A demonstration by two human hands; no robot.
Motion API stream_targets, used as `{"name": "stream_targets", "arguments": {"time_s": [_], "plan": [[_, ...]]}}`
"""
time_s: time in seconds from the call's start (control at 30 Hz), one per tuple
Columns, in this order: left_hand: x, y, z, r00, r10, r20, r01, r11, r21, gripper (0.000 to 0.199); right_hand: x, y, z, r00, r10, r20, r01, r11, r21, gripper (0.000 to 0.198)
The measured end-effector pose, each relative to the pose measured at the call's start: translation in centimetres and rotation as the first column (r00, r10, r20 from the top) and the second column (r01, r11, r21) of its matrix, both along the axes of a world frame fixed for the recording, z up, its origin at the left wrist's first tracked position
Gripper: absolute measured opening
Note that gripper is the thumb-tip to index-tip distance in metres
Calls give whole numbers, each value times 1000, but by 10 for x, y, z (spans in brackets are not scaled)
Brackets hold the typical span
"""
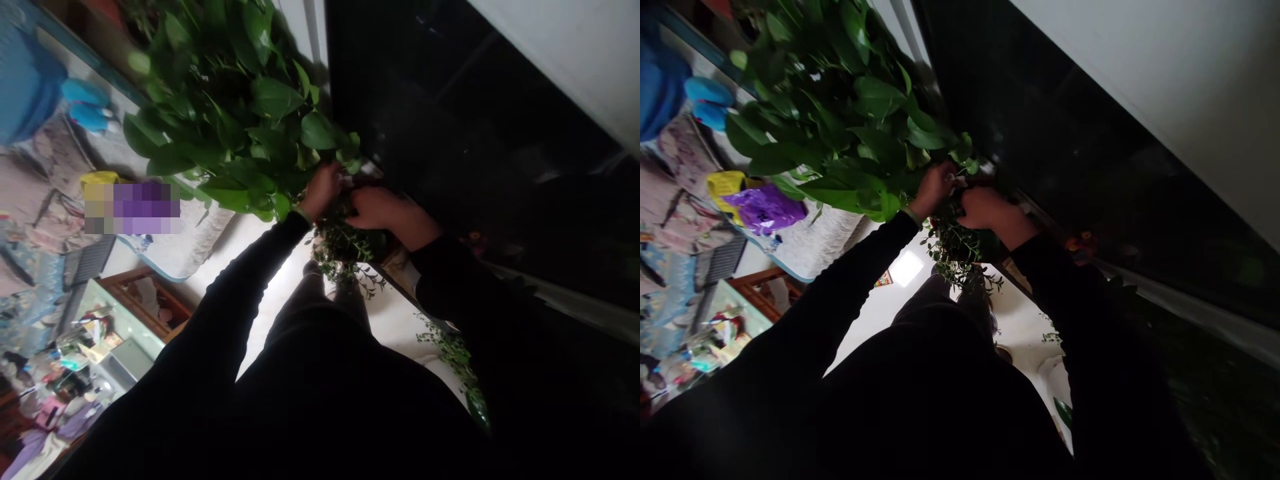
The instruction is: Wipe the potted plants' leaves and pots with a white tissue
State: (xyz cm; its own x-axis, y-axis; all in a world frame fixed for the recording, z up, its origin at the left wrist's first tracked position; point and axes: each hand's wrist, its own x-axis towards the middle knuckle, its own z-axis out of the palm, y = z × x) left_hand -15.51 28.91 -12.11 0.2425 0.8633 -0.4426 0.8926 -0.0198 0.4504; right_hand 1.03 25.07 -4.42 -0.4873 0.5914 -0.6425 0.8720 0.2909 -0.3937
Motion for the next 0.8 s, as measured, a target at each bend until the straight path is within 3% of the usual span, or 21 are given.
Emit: {"name": "stream_targets", "arguments": {"time_s": [0.13,0.2,0.3,0.5,0.63,0.8], "plan": [[43,20,2,965,-263,4,264,965,-5,33,0,0,5,998,-14,58,16,1000,-22,49],[56,22,8,948,-319,2,319,948,-23,34,3,-1,3,997,-33,65,35,999,-31,47],[47,14,16,962,-271,-19,270,962,-32,33,8,-1,-2,999,-37,-20,37,999,-8,39],[-9,-15,20,994,-39,-104,35,999,-41,33,10,-1,-9,997,2,-78,2,999,42,38],[2,-11,13,994,6,-110,-10,999,-32,35,9,-2,-11,997,1,-77,4,998,61,37],[21,7,6,998,-57,-25,56,998,-26,36,9,-3,-13,995,-50,-90,52,998,22,36]]}}
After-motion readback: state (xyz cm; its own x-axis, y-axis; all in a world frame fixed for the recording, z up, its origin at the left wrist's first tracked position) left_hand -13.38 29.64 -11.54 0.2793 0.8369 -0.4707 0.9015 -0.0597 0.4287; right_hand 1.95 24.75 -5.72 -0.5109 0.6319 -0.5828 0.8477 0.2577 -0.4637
